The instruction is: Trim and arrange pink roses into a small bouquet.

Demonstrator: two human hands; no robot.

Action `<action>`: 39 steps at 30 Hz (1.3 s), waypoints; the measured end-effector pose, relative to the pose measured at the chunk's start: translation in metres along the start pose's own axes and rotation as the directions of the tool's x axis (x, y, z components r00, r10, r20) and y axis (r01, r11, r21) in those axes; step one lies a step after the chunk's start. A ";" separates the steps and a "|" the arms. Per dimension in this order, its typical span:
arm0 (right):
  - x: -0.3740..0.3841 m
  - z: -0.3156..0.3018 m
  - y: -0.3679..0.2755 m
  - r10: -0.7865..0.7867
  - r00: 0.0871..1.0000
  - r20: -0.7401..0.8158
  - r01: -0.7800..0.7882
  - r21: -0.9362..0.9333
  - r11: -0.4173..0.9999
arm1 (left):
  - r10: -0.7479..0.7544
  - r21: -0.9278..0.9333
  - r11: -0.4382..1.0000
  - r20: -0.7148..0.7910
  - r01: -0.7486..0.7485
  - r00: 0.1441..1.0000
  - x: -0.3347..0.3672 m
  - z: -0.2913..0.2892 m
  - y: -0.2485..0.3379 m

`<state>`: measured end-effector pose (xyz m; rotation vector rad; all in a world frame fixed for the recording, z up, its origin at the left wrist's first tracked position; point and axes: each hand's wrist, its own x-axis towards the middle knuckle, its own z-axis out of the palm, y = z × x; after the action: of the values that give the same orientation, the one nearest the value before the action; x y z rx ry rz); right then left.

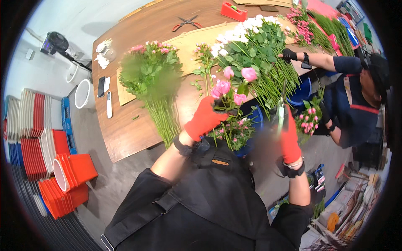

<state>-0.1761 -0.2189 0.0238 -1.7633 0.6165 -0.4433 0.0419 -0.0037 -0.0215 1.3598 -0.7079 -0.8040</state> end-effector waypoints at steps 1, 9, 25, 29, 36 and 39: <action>0.008 0.004 0.032 0.017 0.999 0.047 -0.014 -0.066 0.998 | 0.022 0.031 0.999 -0.032 -0.021 0.999 -0.004 0.000 0.001; 0.067 0.096 0.158 0.202 0.951 0.236 0.003 -0.658 0.753 | 0.221 0.400 0.913 -0.311 -0.084 0.924 -0.038 0.014 -0.005; 0.158 0.183 0.282 0.132 0.991 0.020 -0.068 -0.772 0.632 | 0.182 0.436 0.898 -0.229 -0.066 0.956 -0.053 -0.011 -0.012; 0.161 0.183 0.278 0.040 0.999 -0.013 -0.035 -0.767 0.640 | 0.061 0.256 0.967 -0.205 -0.007 0.977 -0.048 -0.015 -0.032; 0.158 0.191 0.272 -0.023 0.994 0.105 0.096 -0.771 0.629 | 0.033 0.286 0.958 -0.199 0.026 0.979 -0.044 -0.021 -0.036; 0.163 0.183 0.292 -0.011 0.992 0.124 0.101 -0.751 0.653 | 0.053 0.303 0.953 -0.180 0.004 0.982 -0.042 -0.020 -0.032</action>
<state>0.0080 -0.2391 -0.3095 -2.6028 0.7285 -0.1085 0.0323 0.0412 -0.0541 1.6749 -0.7182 -0.5530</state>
